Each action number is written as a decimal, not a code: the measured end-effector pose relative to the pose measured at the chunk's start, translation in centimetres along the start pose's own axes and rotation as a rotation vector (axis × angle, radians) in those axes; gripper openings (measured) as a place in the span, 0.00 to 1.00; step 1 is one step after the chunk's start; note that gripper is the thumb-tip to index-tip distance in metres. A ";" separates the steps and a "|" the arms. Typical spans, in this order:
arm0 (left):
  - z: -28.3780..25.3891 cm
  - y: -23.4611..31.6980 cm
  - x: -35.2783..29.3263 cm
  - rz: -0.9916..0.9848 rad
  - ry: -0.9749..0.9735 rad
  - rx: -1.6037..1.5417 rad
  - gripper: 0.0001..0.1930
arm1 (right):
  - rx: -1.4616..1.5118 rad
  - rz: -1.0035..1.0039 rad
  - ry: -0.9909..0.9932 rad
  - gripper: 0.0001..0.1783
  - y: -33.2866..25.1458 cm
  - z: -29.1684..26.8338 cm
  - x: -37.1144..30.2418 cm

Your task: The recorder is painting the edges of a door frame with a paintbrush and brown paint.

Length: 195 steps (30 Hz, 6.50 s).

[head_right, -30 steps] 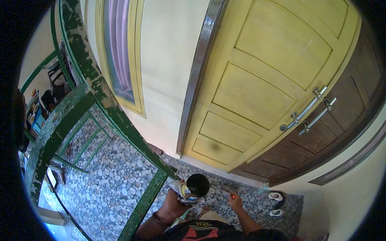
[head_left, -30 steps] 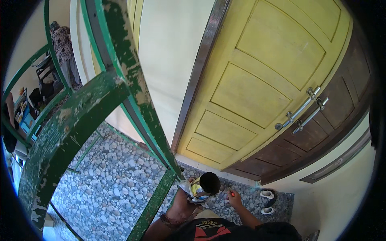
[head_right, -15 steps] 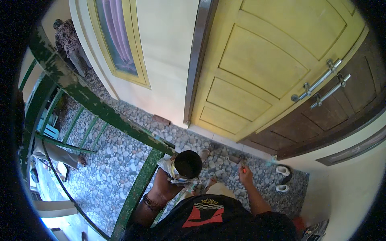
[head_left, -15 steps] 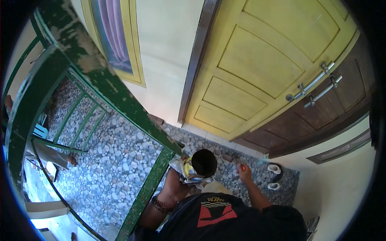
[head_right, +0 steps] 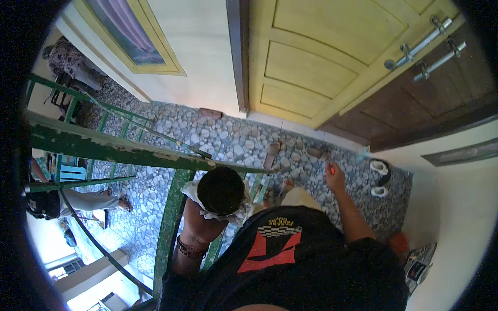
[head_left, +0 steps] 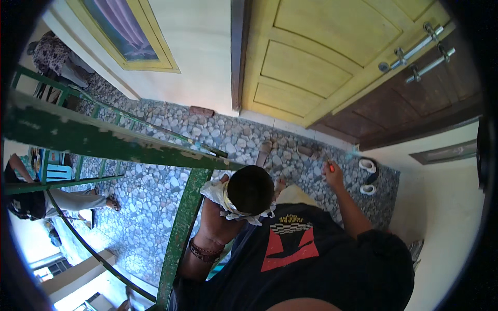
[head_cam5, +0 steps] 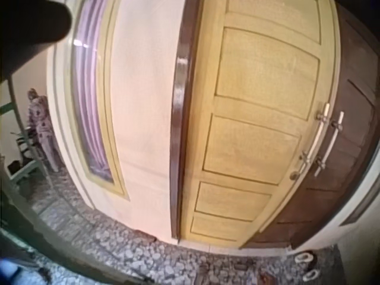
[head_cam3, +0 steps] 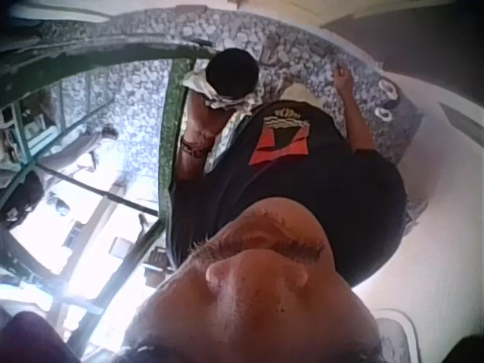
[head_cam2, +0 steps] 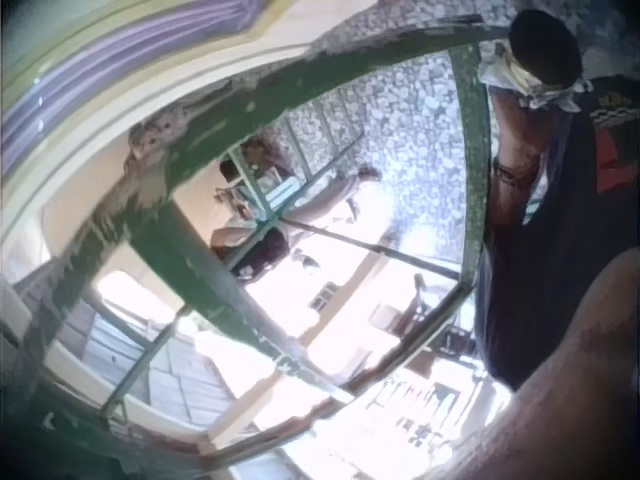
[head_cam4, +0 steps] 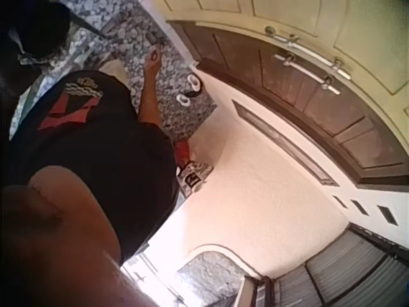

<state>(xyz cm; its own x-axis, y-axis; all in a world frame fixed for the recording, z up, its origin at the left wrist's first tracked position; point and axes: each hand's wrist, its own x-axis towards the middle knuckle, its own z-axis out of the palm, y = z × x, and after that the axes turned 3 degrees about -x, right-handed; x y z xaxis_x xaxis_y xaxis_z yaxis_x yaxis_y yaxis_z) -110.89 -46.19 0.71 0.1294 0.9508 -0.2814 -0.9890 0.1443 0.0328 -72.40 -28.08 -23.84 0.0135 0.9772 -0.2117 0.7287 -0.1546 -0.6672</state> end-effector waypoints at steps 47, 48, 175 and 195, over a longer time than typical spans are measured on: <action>-1.8 -3.7 1.8 0.350 0.399 0.166 0.27 | -0.013 -0.195 0.173 0.18 -1.0 -3.9 5.7; -1.6 -3.5 3.0 0.335 0.335 0.172 0.27 | 0.122 -0.116 0.072 0.17 -2.5 -3.6 6.5; 13.5 31.9 35.0 -0.382 -0.494 0.584 0.23 | -0.005 -0.800 0.513 0.14 -64.4 3.3 1.8; 11.3 32.2 35.5 -0.456 -0.255 0.646 0.17 | -0.130 -0.722 0.431 0.11 -64.9 2.4 2.9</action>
<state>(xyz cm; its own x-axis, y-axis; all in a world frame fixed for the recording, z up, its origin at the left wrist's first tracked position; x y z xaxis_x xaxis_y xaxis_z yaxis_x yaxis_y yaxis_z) -137.29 -4.70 2.60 0.5970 0.7825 -0.1771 -0.6095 0.5859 0.5341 -121.28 -15.55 17.15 -0.2445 0.8038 0.5423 0.7311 0.5202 -0.4415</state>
